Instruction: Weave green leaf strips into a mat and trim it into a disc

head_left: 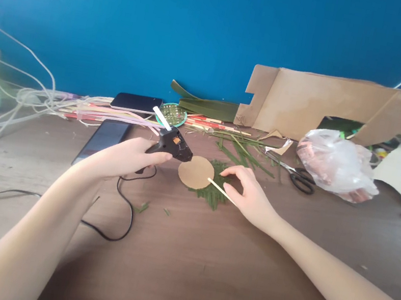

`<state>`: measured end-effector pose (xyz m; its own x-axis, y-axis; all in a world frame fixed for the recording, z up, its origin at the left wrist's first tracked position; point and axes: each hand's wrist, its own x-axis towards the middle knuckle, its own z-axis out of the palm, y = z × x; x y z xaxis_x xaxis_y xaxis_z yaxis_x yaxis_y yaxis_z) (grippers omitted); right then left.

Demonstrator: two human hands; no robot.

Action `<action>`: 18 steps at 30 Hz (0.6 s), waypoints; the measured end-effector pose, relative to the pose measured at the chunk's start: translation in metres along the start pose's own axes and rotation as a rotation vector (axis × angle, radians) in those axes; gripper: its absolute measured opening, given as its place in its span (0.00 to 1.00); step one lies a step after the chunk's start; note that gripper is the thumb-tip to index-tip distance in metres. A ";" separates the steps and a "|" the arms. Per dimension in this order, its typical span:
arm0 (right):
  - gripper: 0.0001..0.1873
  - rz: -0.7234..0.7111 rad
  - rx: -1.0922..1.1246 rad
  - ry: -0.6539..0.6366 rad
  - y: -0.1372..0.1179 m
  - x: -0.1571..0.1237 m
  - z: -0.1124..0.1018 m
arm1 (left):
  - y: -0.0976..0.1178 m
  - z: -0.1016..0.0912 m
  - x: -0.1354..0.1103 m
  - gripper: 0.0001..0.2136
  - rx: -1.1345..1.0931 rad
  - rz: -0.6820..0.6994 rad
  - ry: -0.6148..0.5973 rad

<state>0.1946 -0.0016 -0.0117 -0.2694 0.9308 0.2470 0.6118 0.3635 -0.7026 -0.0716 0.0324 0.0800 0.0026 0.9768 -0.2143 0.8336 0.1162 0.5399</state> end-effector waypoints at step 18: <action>0.08 0.004 -0.003 0.001 0.000 0.000 0.001 | 0.007 -0.008 -0.005 0.17 0.149 0.112 -0.118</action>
<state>0.1939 -0.0017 -0.0121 -0.2657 0.9325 0.2447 0.6151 0.3595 -0.7017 -0.0705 0.0298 0.0915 0.1571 0.9532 -0.2582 0.8968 -0.0283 0.4415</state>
